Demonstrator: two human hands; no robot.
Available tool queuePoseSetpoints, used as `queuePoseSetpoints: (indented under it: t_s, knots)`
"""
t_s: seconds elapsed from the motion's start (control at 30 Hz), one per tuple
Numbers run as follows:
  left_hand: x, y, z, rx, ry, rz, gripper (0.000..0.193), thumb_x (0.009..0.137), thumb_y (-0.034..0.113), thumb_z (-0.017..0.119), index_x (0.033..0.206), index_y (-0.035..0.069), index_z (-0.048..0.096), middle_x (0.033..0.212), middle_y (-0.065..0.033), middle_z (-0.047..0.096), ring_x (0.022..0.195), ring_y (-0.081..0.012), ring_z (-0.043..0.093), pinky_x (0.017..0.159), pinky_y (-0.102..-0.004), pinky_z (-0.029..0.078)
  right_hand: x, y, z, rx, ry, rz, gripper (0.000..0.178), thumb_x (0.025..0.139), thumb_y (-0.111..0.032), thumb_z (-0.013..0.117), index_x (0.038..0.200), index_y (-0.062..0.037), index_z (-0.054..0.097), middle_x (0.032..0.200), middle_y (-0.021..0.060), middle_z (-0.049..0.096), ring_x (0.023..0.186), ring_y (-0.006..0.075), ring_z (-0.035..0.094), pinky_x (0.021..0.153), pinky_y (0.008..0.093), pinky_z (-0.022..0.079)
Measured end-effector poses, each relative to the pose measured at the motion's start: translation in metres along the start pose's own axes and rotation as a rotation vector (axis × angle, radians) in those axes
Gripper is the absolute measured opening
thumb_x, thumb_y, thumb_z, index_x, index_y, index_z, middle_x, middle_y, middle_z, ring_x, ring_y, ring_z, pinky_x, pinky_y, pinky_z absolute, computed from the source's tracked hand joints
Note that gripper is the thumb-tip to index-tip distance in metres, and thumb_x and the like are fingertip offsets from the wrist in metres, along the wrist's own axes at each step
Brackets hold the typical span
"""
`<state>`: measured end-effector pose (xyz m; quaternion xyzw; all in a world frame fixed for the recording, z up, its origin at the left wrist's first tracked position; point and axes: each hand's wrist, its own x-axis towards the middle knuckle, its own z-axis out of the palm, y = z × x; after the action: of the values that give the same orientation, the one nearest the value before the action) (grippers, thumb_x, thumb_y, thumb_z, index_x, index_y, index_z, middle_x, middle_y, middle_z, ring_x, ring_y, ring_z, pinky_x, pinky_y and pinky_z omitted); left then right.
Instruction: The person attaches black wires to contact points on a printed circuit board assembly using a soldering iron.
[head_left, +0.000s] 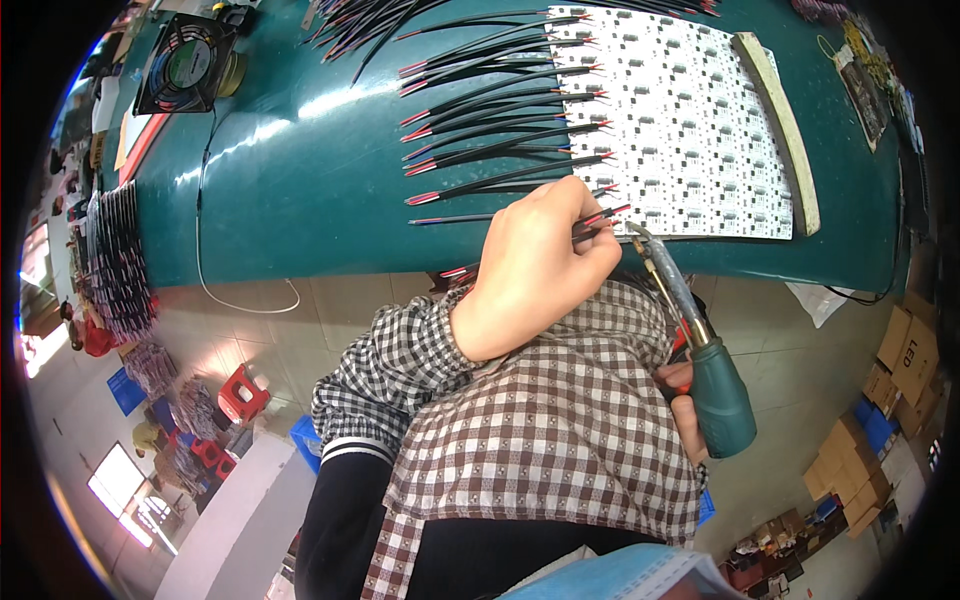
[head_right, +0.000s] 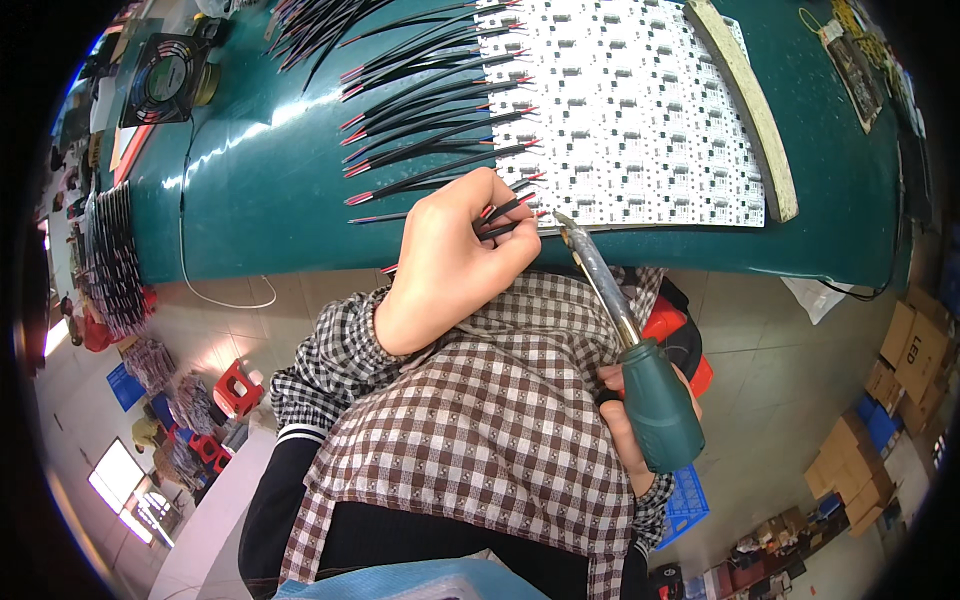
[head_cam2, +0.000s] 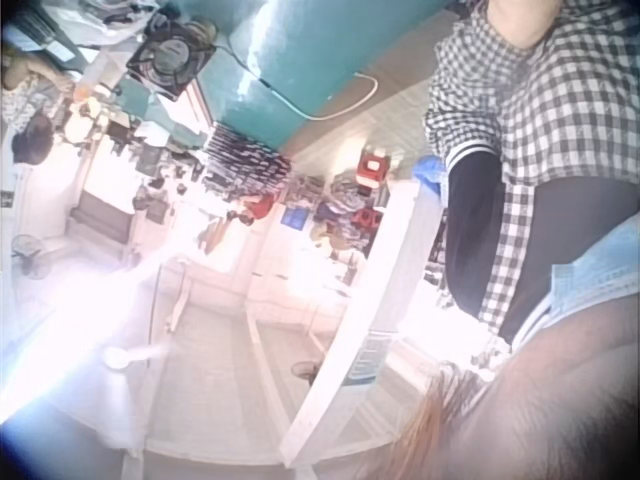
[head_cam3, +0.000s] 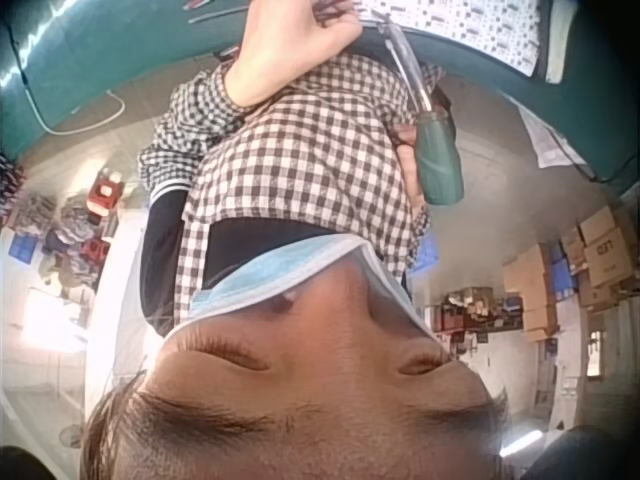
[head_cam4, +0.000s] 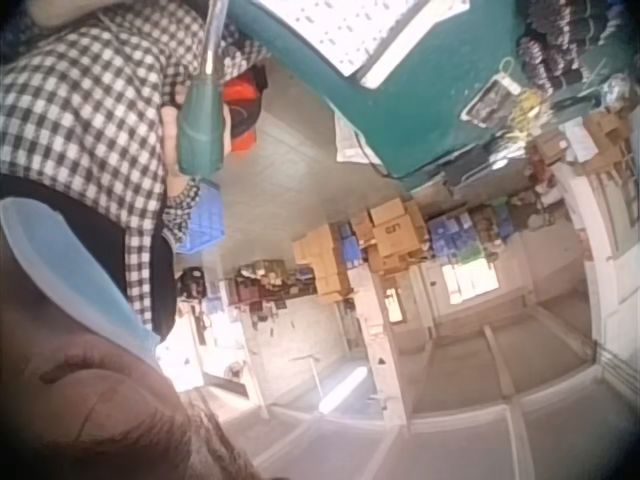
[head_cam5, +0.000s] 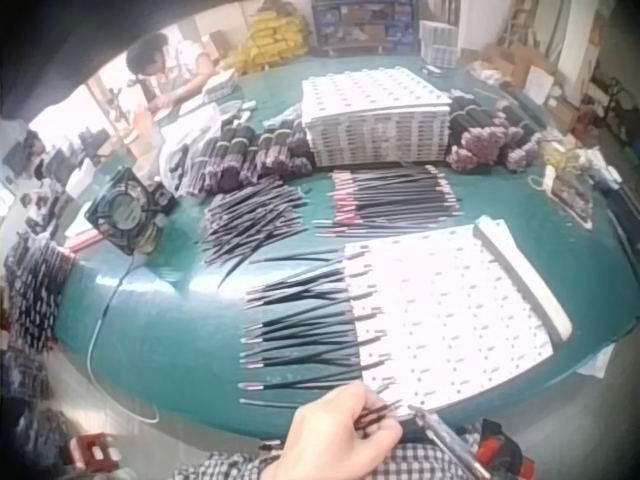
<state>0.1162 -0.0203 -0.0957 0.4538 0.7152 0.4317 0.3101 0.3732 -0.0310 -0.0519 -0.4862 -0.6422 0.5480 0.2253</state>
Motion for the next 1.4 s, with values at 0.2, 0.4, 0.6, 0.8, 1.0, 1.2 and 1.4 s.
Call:
queuePoseSetpoints:
  t_s: [0.2,0.4,0.6,0.8,1.0,1.2,1.4]
  knots:
    - [0.001,0.0,0.0,0.003,-0.006,0.009,0.013,0.073,0.006,0.068,0.079,-0.002,0.059,0.072,-0.0122,0.065,0.061,-0.0191,0.063,0.056,-0.0306,0.05,0.001,0.003,0.001,0.008,0.002,-0.02,0.043,0.079,-0.026,0.082,0.103,0.0047,0.062,0.088,0.0125,0.068,0.085,0.026,0.069,0.081,0.0377,0.056]
    - [0.003,0.0,-0.001,0.002,-0.02,-0.013,0.013,0.073,0.006,0.068,0.078,-0.002,0.059,0.071,-0.0126,0.066,0.06,-0.0191,0.064,0.057,-0.0305,0.05,0.002,0.002,0.002,0.032,0.011,0.031,0.045,0.078,-0.024,0.084,0.104,0.0049,0.062,0.087,0.0124,0.068,0.084,0.0258,0.069,0.081,0.0381,0.056]
    - [0.004,0.005,-0.002,-0.06,-0.037,-0.048,0.013,0.073,0.009,0.068,0.077,0.0,0.059,0.073,-0.0181,0.063,0.064,-0.0356,0.063,0.059,-0.0431,0.049,-0.012,0.016,-0.002,0.055,0.037,0.103,0.052,0.077,-0.022,0.084,0.112,0.0073,0.059,0.089,0.0132,0.068,0.087,0.0253,0.069,0.084,0.039,0.057]
    - [0.002,0.0,-0.002,0.011,-0.035,-0.027,0.013,0.073,0.007,0.068,0.079,-0.002,0.061,0.072,-0.0122,0.066,0.06,-0.0179,0.064,0.058,-0.0298,0.05,0.0,0.0,0.001,0.071,-0.011,0.089,0.055,0.078,-0.023,0.083,0.116,0.008,0.057,0.097,0.0168,0.069,0.095,0.027,0.069,0.086,0.0402,0.058]
    - [0.003,0.001,-0.002,0.011,-0.033,-0.016,0.012,0.074,0.006,0.068,0.079,-0.002,0.061,0.072,-0.012,0.066,0.06,-0.0181,0.064,0.057,-0.0297,0.05,0.001,-0.008,0.004,0.181,0.03,0.148,0.052,0.079,-0.025,0.082,0.112,0.0074,0.059,0.1,0.0177,0.068,0.097,0.0284,0.068,0.087,0.04,0.057]
    - [-0.002,0.0,0.003,-0.019,0.005,-0.004,0.014,0.073,0.005,0.07,0.08,-0.001,0.059,0.072,-0.0111,0.064,0.06,-0.0183,0.063,0.056,-0.0306,0.05,-0.005,0.02,-0.009,0.122,-0.077,-0.082,0.05,0.08,-0.021,0.081,0.115,0.0065,0.058,0.104,0.0178,0.067,0.1,0.0284,0.067,0.088,0.04,0.057]
    - [-0.005,-0.002,0.008,-0.005,0.083,0.049,0.015,0.073,0.004,0.07,0.079,0.0,0.057,0.07,-0.0113,0.062,0.059,-0.0211,0.061,0.055,-0.0319,0.048,-0.001,-0.006,0.001,0.197,-0.001,0.143,0.053,0.081,-0.018,0.081,0.12,0.0071,0.055,0.103,0.0172,0.067,0.098,0.0281,0.068,0.088,0.0409,0.057]
